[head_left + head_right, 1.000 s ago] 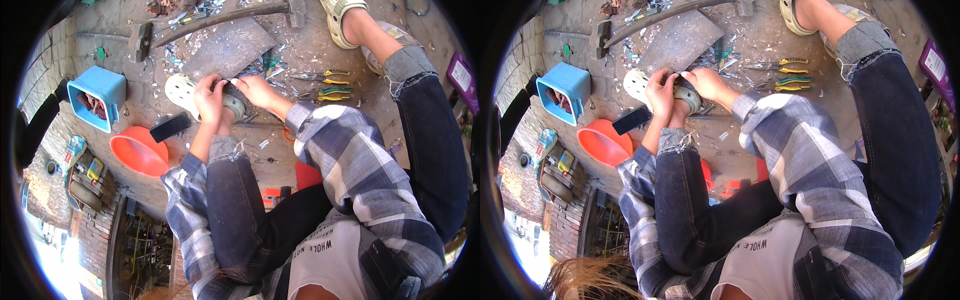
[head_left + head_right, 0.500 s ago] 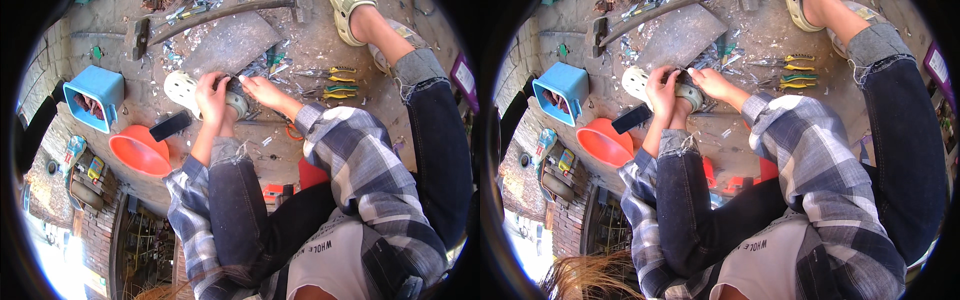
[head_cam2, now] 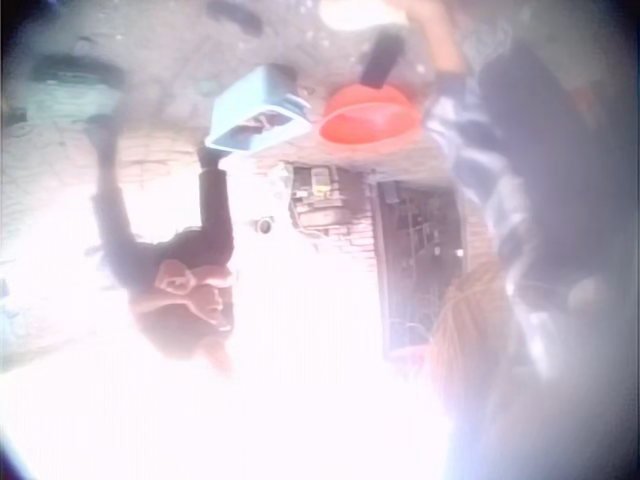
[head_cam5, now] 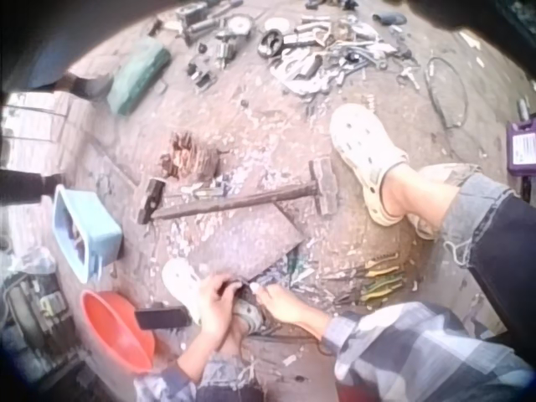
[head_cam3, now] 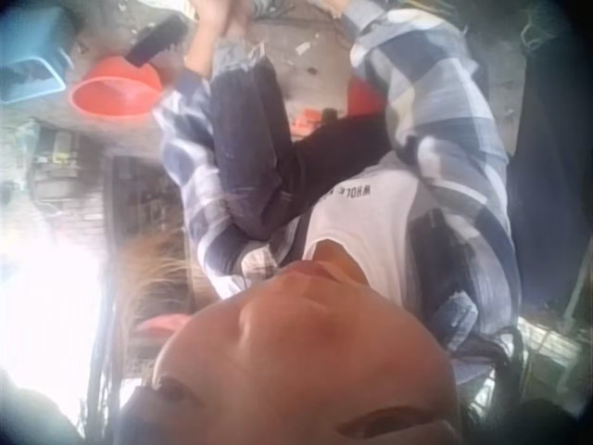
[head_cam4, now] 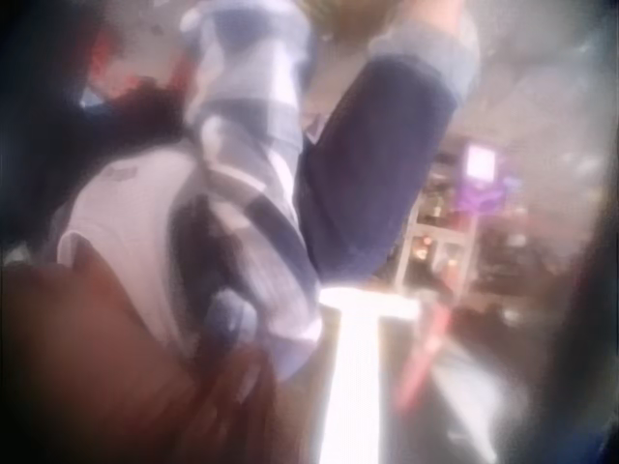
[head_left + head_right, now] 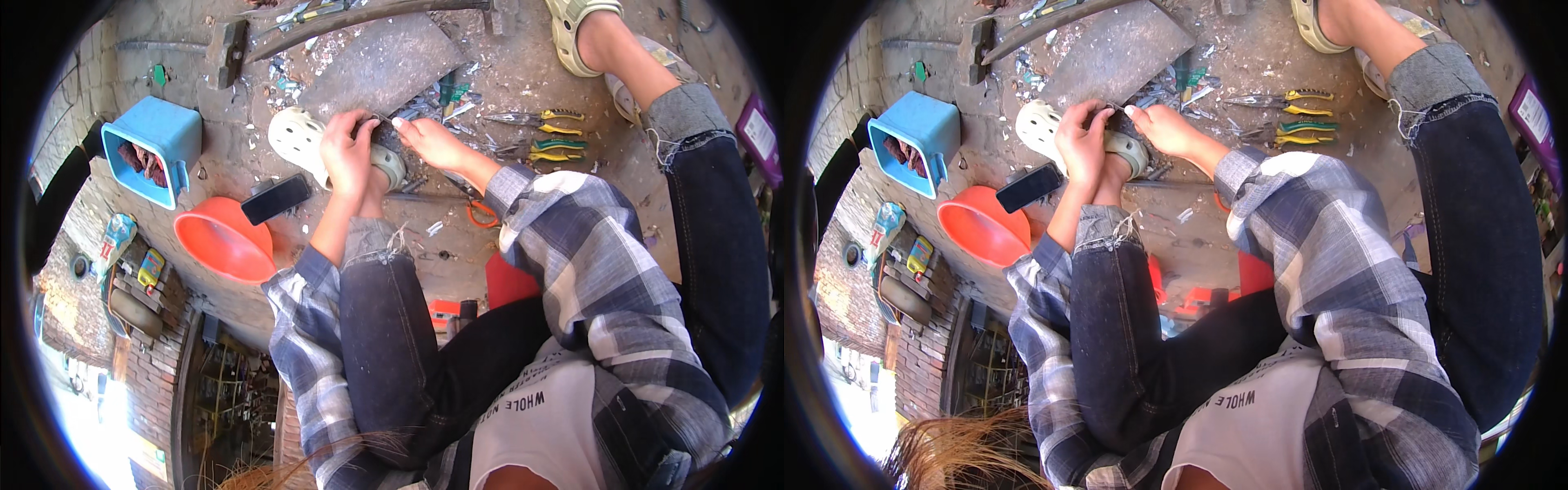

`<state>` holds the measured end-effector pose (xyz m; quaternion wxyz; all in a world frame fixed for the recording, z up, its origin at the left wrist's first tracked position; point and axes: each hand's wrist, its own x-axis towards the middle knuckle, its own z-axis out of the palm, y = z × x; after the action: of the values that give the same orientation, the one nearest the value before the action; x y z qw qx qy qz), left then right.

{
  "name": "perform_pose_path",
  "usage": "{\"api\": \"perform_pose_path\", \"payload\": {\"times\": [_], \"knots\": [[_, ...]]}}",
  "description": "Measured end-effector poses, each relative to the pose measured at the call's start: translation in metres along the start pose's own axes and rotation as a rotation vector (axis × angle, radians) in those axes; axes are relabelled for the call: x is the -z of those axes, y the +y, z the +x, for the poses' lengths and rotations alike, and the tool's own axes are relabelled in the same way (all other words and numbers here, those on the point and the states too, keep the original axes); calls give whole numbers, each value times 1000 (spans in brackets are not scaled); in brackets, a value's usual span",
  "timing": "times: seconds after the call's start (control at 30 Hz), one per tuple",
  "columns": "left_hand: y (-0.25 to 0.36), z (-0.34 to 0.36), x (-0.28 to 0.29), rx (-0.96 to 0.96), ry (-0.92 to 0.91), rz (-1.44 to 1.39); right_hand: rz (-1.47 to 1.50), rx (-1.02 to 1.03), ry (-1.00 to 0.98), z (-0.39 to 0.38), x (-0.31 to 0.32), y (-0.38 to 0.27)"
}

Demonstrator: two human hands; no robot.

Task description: The person sits on a low stool and repeatedly files a small metal piece on a metal block, then hammers it on the same block. The person handles the metal piece and tools directly with their hands.

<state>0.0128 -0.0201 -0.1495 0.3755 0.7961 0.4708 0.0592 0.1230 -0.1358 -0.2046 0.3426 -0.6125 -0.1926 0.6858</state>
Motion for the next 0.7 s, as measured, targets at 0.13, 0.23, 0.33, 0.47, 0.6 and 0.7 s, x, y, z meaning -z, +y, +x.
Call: {"api": "perform_pose_path", "payload": {"times": [0.13,0.23,0.33,0.47,0.6,0.7], "knots": [[-2,0,0,-6,8,-18,-113,27,82,-3,-5,-8],[-3,1,-1,-24,8,-19,-222,-30,92,-3,-5,-12],[-3,1,0,-28,11,-23,-250,-48,102,-5,-7,-17],[-3,1,-1,-25,16,-32,-337,-73,178,-8,-9,-24],[-5,1,-3,-15,9,-24,-401,-100,276,-13,-19,-32],[-3,-1,2,13,6,-21,-411,-58,294,-15,-22,-34]]}}
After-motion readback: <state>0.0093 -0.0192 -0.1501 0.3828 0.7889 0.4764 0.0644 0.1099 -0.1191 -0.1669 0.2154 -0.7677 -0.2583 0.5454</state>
